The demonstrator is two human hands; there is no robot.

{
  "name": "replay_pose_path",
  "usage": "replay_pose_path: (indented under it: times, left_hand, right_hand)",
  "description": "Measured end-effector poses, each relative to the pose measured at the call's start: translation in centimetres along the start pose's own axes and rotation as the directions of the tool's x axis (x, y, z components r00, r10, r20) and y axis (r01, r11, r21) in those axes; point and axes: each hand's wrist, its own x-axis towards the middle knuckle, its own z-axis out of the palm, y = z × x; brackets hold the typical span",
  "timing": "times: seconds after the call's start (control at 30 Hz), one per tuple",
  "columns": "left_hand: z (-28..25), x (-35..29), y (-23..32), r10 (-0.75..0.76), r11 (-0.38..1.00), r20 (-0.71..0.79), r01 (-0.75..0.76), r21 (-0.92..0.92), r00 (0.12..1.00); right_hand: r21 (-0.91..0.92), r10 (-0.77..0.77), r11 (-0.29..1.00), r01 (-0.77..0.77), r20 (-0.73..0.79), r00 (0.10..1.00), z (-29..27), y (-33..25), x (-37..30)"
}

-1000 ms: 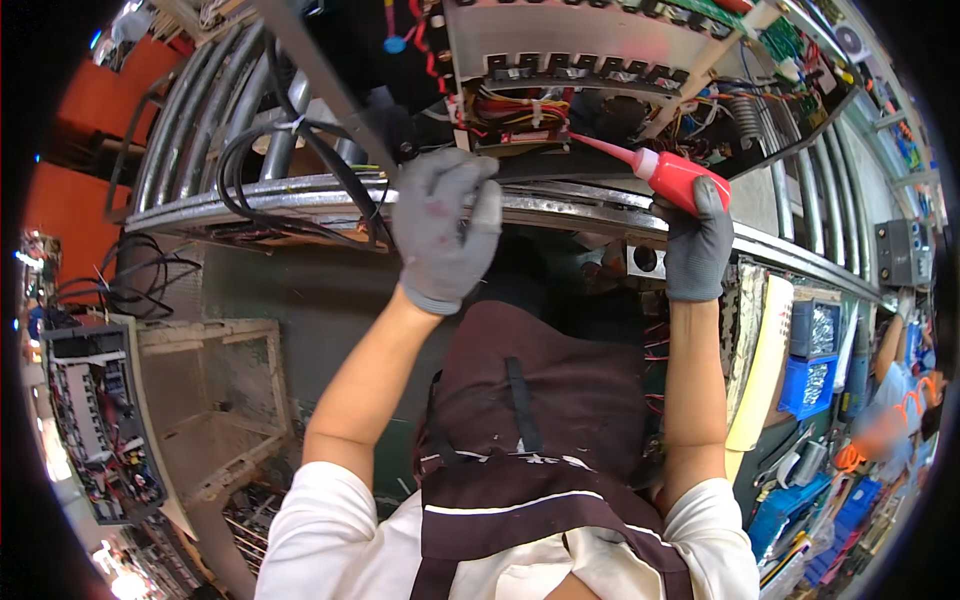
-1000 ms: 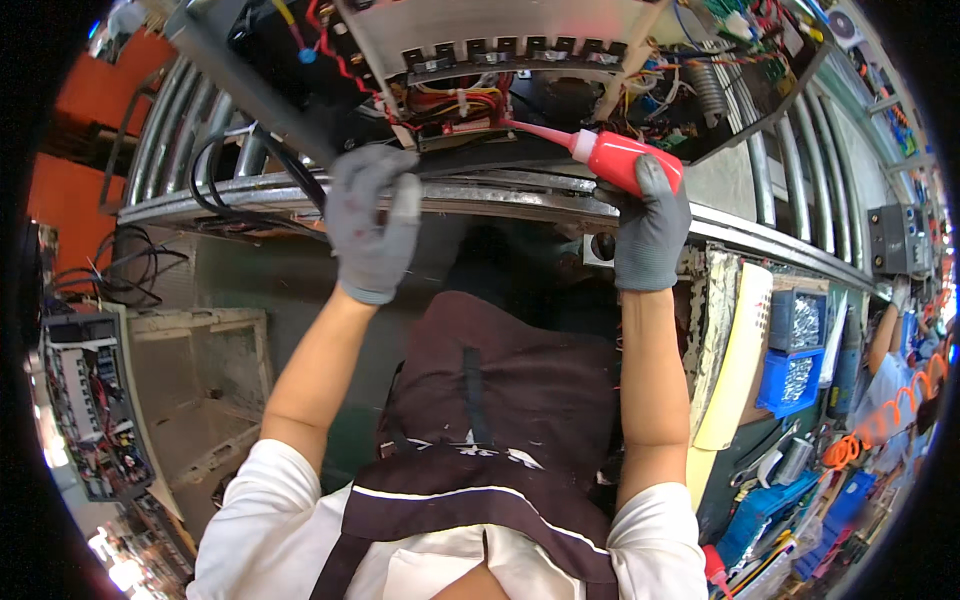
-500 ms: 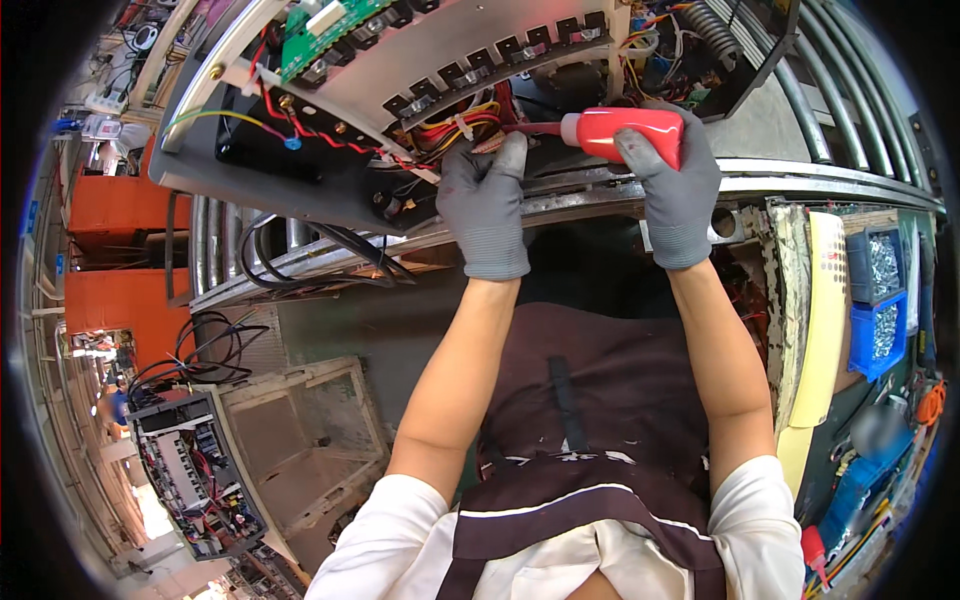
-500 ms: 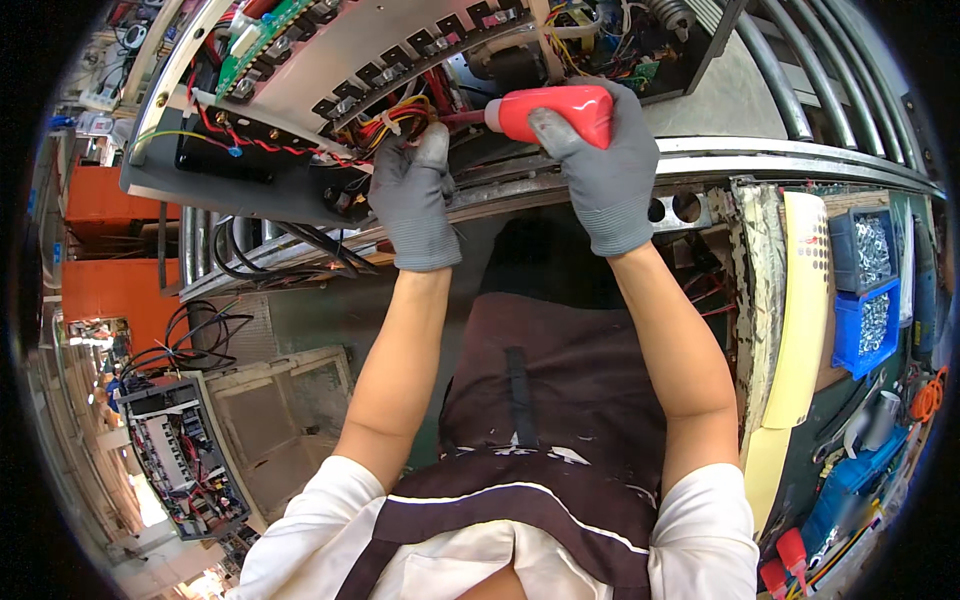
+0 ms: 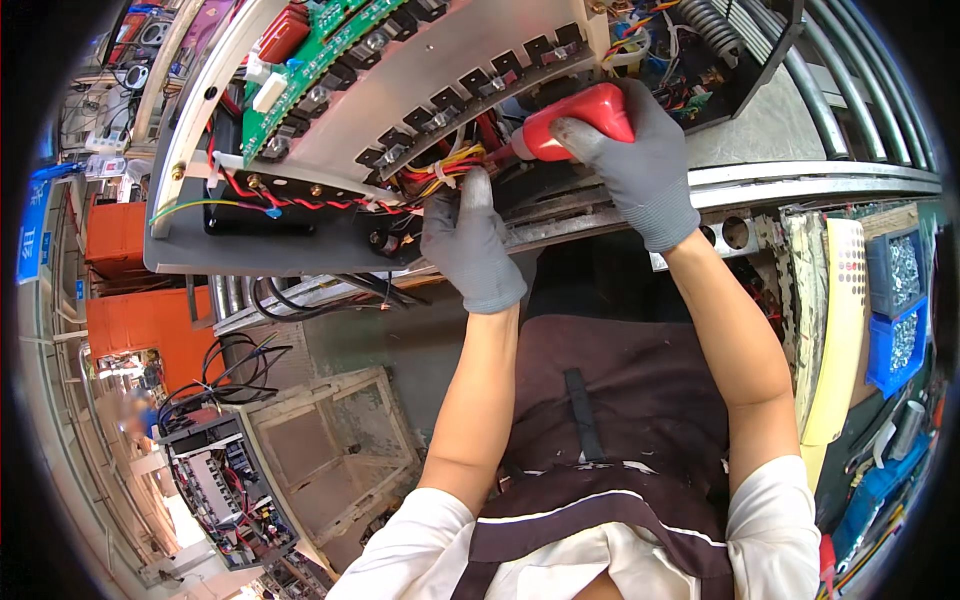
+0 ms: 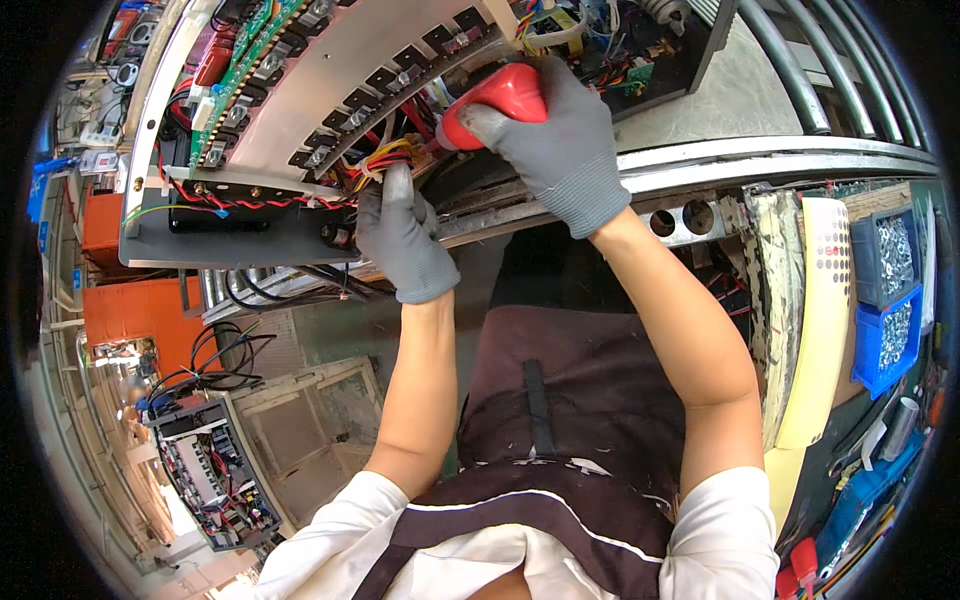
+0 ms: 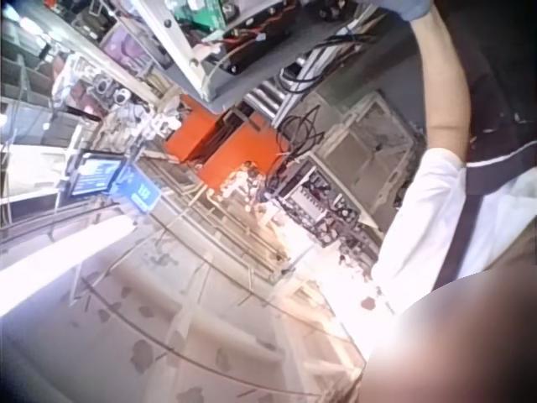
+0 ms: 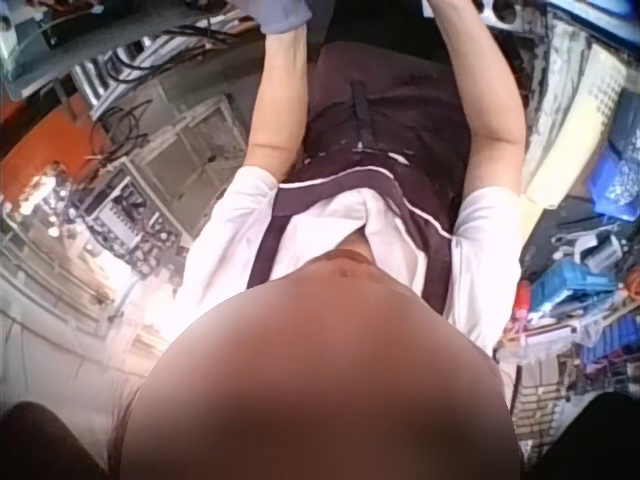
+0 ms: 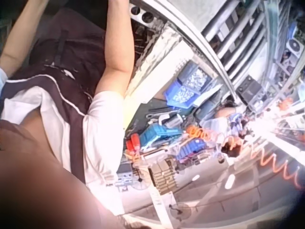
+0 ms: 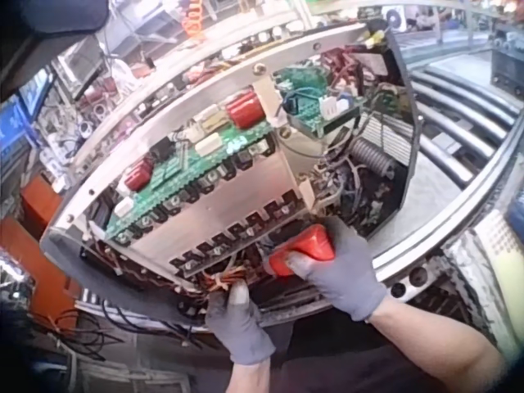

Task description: Assembling and wiring internal components of a large power unit on a factory production line.

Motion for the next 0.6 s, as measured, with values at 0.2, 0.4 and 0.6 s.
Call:
replay_pose_path:
  times: [0.2,0.4,0.6]
  left_hand:
    - [-1.7,0.1,-0.3,-0.001,0.994,0.02,0.003,-0.109,1.0]
    - [0.0,-1.3,0.5,-0.069,0.997,0.066,0.071,-0.033,0.995]
    - [0.9,0.1,0.0,-0.091,0.99,0.061,0.097,-0.107,0.994]
  right_hand:
    - [-0.183,-0.214,0.961,0.207,-0.016,0.977,0.4,-1.4,0.0]
    - [-0.314,-0.48,0.821,0.478,0.074,0.874,-0.2,-2.5,0.0]
    - [-0.243,-0.606,0.745,0.621,0.141,0.783,-1.0,-0.5,-2.6]
